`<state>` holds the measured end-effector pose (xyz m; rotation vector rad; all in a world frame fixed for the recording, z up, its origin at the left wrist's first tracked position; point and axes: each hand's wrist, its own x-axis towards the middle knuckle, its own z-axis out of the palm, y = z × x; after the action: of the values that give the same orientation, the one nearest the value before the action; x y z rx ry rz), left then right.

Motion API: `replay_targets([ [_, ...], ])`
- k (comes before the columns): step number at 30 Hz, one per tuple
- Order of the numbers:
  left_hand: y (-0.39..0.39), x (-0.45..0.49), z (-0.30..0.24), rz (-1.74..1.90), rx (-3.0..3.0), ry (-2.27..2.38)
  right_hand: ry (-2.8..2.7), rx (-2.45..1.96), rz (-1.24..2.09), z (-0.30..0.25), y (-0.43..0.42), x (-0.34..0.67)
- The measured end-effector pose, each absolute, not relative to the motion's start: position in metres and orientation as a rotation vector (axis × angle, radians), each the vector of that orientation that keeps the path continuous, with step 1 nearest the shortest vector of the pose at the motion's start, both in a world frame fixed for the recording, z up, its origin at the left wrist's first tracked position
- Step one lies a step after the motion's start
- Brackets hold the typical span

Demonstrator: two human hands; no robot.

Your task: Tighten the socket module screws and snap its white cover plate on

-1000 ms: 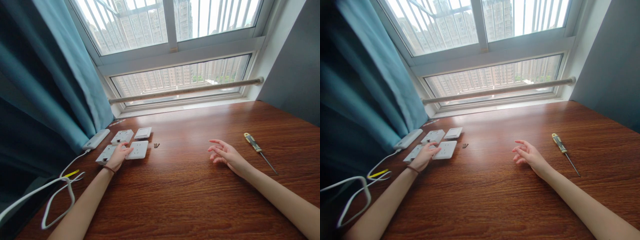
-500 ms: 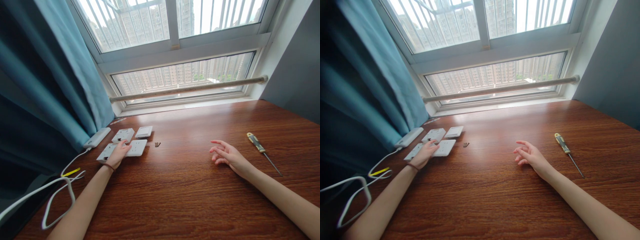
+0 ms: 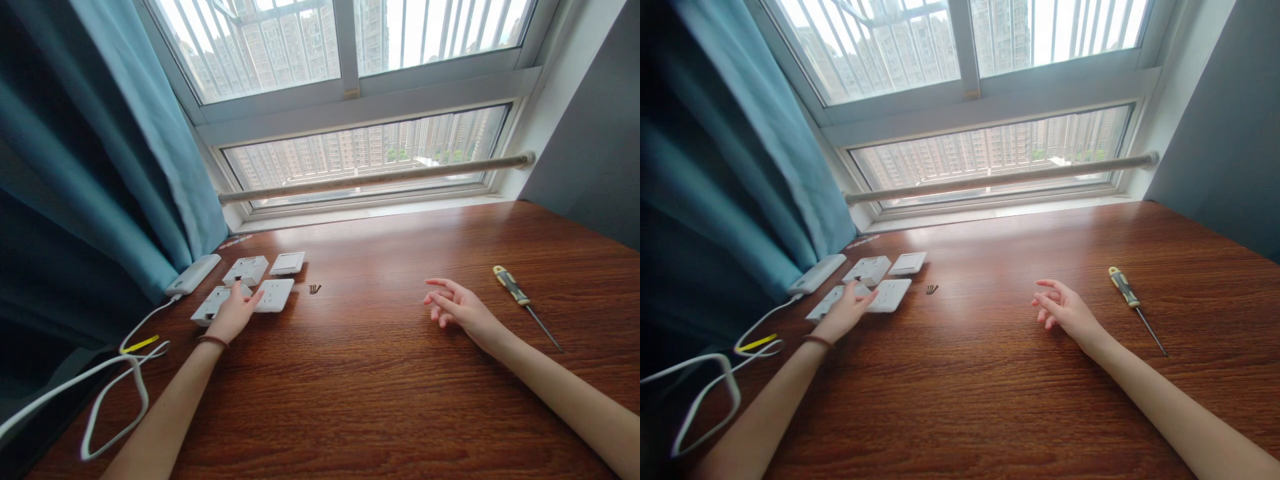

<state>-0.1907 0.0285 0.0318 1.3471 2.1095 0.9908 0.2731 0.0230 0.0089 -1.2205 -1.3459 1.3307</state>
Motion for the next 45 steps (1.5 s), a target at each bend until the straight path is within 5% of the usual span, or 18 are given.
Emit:
replay_targets([
  [4, 0.007, -0.168, 0.042, 0.636, 2.041, 2.461, -1.691, -1.611, 0.391, 0.017, 0.034, 0.299],
  [9, -0.008, -0.110, 0.051, 0.631, 2.659, 2.086, -1.841, -2.187, -0.323, 0.022, 0.042, 0.328],
  [19, 0.008, -0.009, 0.029, 0.721, 2.729, 1.123, -1.967, -2.296, -0.194, 0.013, 0.043, 0.327],
  [23, 0.016, 0.015, 0.019, 0.698, 2.763, 0.846, -1.928, -2.157, -0.454, 0.022, 0.034, 0.315],
  [26, 0.015, 0.018, 0.014, 0.732, 2.866, 0.781, -1.776, -2.257, -0.621, 0.016, 0.038, 0.324],
  [36, 0.009, 0.015, 0.010, 0.776, 3.241, 0.805, -1.695, -2.477, -0.306, -0.001, 0.063, 0.370],
  [41, 0.002, 0.020, 0.013, 0.857, 3.215, 0.879, -2.086, -2.026, -0.320, 0.020, 0.051, 0.341],
  [45, -0.013, 0.029, 0.022, 0.896, 3.038, 1.157, -2.521, -0.916, -0.377, 0.029, 0.019, 0.290],
])
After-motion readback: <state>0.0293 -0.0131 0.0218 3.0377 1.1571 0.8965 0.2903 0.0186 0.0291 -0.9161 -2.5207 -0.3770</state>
